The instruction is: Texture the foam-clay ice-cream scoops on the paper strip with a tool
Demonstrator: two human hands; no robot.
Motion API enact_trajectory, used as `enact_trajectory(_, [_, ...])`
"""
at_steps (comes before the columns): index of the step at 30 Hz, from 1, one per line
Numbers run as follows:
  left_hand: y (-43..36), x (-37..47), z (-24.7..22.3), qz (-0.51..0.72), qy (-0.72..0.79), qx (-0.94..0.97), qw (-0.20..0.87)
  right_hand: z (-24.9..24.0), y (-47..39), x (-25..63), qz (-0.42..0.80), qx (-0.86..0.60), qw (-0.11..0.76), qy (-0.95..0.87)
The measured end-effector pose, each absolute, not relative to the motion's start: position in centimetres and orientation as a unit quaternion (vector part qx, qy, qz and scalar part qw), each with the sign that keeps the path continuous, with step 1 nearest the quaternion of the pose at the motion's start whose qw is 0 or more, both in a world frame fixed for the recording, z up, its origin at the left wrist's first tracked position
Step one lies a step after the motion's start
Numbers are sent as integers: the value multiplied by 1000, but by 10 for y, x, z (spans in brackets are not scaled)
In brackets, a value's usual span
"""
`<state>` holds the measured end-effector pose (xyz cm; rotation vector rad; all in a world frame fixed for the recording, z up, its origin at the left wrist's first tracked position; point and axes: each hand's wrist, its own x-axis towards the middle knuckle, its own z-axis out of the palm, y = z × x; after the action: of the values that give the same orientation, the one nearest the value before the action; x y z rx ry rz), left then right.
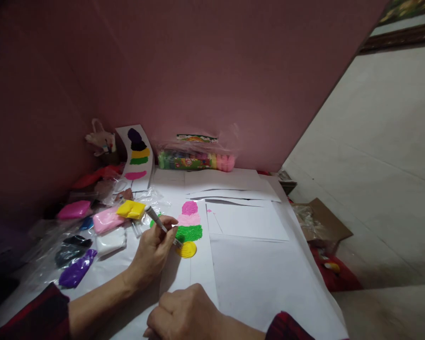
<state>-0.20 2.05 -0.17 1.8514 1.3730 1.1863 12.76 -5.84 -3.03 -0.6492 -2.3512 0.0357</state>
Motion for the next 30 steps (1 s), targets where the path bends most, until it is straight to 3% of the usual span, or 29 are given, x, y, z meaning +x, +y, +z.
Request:
enact_trajectory(14, [19, -6, -2, 510, 493, 690, 145, -29, -59, 129, 20, -258, 338, -905])
enact_trajectory(18, [18, -2, 2, 558, 479, 646, 204, -31, -59, 129, 19, -256, 341, -904])
enact_trajectory(23, [17, 1, 3, 534, 462, 632, 320, -30, -58, 128, 18, -251, 361, -898])
enact_trajectory(30, [20, 2, -1, 484, 483, 643, 343, -26, -56, 128, 13, -248, 368, -896])
